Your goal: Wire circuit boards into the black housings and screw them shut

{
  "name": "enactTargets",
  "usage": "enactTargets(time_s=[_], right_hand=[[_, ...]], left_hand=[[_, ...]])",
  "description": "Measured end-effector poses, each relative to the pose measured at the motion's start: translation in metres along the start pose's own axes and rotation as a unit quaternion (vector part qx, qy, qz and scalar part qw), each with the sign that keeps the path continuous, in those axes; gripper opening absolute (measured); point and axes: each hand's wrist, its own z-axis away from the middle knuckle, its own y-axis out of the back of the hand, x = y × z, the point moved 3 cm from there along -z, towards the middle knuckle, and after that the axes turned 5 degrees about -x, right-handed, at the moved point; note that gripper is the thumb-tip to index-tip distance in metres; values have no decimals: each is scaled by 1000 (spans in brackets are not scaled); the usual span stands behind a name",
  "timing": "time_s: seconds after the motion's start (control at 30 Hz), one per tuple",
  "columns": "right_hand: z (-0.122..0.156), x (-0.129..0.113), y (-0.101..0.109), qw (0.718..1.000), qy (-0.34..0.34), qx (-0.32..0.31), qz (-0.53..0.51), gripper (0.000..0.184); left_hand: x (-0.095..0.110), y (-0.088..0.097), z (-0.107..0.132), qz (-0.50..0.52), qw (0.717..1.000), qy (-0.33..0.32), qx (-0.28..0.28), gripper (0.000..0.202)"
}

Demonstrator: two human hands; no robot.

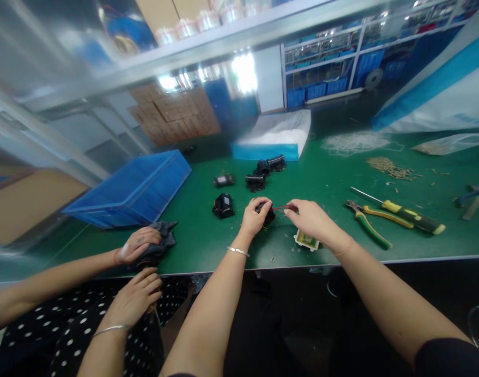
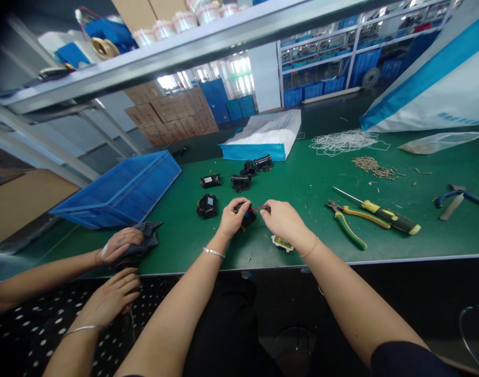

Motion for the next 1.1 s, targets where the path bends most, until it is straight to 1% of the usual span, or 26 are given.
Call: enactTargets(time_s=[0.03, 0.13, 0.2, 0.3, 0.4, 0.5, 0.6, 0.67, 0.73, 0.83, 0.93, 1.0, 1.07, 1.1], right_hand=[[5, 1, -5, 1000, -12, -13, 22, 30], [20, 3, -26, 995, -30, -89, 41, 38], [28, 0, -36, 993, -33, -104, 53, 48], [35, -6, -45, 992, -40, -77, 94, 51], [39, -9, -50, 989, -27, -54, 134, 51], [44, -9, -55, 986, -19, -39, 160, 51], [52, -10, -59, 987, -20, -38, 155, 51], [57, -9, -59, 989, -26, -40, 140, 51], [62, -7, -56, 992, -36, -43, 114, 49], [64, 1, -49, 997, -38, -55, 30, 44], [64, 17, -35, 997, -34, -43, -46, 32], [62, 28, -23, 998, -50, -23, -42, 30], [60, 36, -13, 997, -78, -18, 7, 31], [60, 37, -11, 995, -92, -25, 39, 31]], left_hand=[[1, 0, 0, -2, 1000, -2, 1, 24], [8, -3, 0, -19, 999, -22, -14, 22], [12, -5, 0, -32, 998, -34, -28, 21], [14, -5, 0, -39, 998, -39, -30, 20], [11, -5, 0, -36, 999, -28, -22, 21], [7, -3, -2, -29, 999, -10, -14, 22], [2, -1, -5, -7, 1000, 24, 7, 25], [0, -1, -7, -3, 999, 32, 7, 26], [1, -1, -8, -10, 1000, 24, -3, 27], [1, 0, -7, -10, 1000, 25, -7, 28], [1, 0, -6, -6, 999, 28, -14, 29], [2, 0, -5, -8, 1000, 23, -20, 28], [3, -1, -4, -13, 999, 15, -28, 27], [3, -2, -4, -17, 999, 12, -31, 26]])
